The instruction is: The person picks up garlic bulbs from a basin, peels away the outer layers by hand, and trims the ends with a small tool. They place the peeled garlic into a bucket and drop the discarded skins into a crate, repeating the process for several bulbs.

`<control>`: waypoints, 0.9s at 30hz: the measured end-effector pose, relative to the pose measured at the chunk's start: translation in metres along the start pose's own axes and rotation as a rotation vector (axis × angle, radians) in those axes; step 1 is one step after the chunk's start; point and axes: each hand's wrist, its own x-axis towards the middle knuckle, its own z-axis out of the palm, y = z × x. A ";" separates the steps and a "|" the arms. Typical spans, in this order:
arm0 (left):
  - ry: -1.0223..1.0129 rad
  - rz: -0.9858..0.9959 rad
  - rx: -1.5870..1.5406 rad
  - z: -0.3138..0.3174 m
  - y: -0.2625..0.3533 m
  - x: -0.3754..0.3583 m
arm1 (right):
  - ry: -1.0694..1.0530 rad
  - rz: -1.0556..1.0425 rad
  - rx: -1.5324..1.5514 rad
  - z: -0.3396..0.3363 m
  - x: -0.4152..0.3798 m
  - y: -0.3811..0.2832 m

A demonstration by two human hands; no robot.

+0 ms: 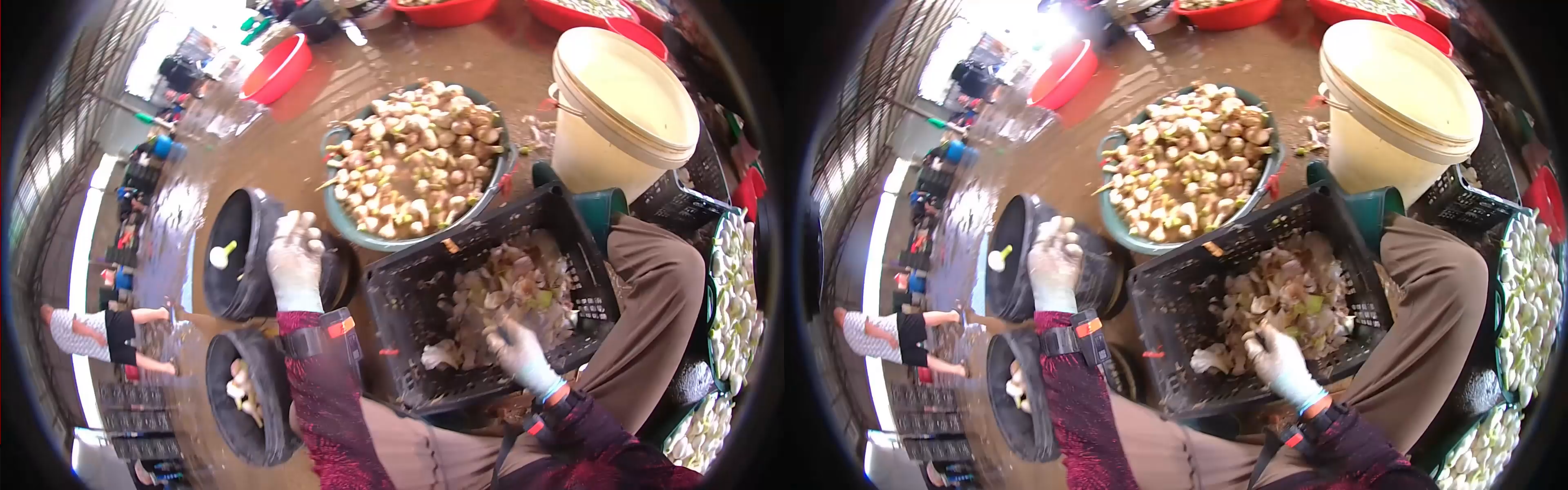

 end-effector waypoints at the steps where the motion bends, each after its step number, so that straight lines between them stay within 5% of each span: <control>1: 0.056 -0.093 0.145 0.019 -0.021 0.015 | -0.007 0.025 -0.018 0.000 0.001 -0.002; 3: -0.202 -0.250 0.469 0.018 -0.070 0.072 | -0.046 0.141 0.002 0.000 0.004 -0.004; 5: -0.177 -0.294 0.830 0.033 -0.114 0.103 | -0.100 0.289 0.060 -0.004 0.007 -0.021; 6: -0.292 -0.417 1.010 0.021 -0.134 0.132 | -0.072 0.181 0.009 -0.001 0.007 -0.013; 8: -0.651 -0.155 1.768 -0.009 -0.183 0.190 | -0.044 0.023 0.027 0.007 0.007 0.005; 9: -1.013 0.169 1.829 -0.036 -0.208 0.211 | -0.085 0.059 -0.079 0.003 0.012 -0.003; 10: -0.764 -0.120 1.926 0.018 -0.200 0.184 | -0.041 0.076 0.106 -0.002 0.013 -0.014; 13: -0.607 -0.709 1.652 0.065 -0.197 0.172 | -0.015 0.199 0.145 -0.003 0.021 -0.019; 15: -0.625 -0.713 1.581 0.069 -0.192 0.170 | -0.050 0.240 0.163 -0.003 0.022 -0.020; 17: -0.669 -0.677 1.565 0.052 -0.195 0.176 | -0.121 0.351 0.182 -0.007 0.021 -0.028; 20: -0.489 -0.580 1.048 0.067 -0.152 0.125 | -0.022 0.036 0.065 -0.003 0.012 -0.021; 21: -0.427 -0.522 0.951 0.075 -0.136 0.098 | -0.107 0.077 0.035 -0.008 0.011 -0.026; 23: -0.410 -0.330 0.731 0.059 -0.128 0.058 | -0.124 0.257 0.519 0.022 0.004 0.026; 24: -0.380 -0.207 0.718 0.051 -0.129 0.030 | -0.112 0.177 0.422 0.009 0.005 0.002; 25: -0.349 -0.082 0.705 0.047 -0.131 -0.001 | -0.082 -0.083 -0.007 -0.009 0.005 -0.031; 27: -0.301 -0.108 0.562 0.060 -0.125 -0.079 | -0.009 -0.250 -0.169 -0.019 0.002 -0.050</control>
